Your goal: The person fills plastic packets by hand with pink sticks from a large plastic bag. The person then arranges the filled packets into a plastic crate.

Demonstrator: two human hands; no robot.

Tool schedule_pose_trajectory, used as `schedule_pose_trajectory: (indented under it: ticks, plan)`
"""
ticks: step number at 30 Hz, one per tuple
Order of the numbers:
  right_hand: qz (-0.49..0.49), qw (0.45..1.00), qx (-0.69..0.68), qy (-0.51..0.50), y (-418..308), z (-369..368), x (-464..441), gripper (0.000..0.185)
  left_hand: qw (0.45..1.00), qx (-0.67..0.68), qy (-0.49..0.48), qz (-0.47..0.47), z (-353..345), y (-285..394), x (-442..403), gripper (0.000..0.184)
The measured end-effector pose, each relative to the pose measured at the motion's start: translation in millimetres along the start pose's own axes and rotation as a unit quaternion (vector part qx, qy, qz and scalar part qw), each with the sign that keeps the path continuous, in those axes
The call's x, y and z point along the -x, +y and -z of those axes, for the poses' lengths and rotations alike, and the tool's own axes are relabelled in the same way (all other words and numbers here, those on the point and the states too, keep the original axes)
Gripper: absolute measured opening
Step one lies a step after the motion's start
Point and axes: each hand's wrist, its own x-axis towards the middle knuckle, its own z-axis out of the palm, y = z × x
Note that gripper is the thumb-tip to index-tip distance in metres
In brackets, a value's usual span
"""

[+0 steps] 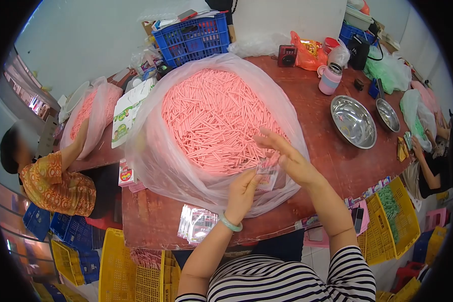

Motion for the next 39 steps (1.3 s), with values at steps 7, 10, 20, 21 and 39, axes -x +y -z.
schedule_pose_trajectory:
  ticks: [7, 10, 20, 21, 39]
  plan:
    - [-0.009, 0.980, 0.179, -0.088, 5, 9, 3, 0.061, 1.000, 0.018, -0.013, 0.022, -5, -14, -1, 0.021]
    - [-0.012, 0.992, 0.120, 0.045, 2, 7, 6, 0.050, 0.992, 0.094, -0.018, 0.080, -3, -19, 0, 0.022]
    - [-0.021, 0.984, 0.169, 0.046, -10, -7, 11, 0.034, 0.945, 0.260, -0.114, 0.164, 20, 7, -2, 0.032]
    - [-0.018, 0.975, 0.218, 0.034, -13, -9, 10, 0.029, 0.945, 0.260, -0.107, 0.164, 23, 13, 0, 0.032]
    - [-0.119, 0.943, 0.309, 0.033, 40, -48, -36, 0.008, 0.710, -0.494, 0.396, 0.309, 407, 33, 380, 0.012]
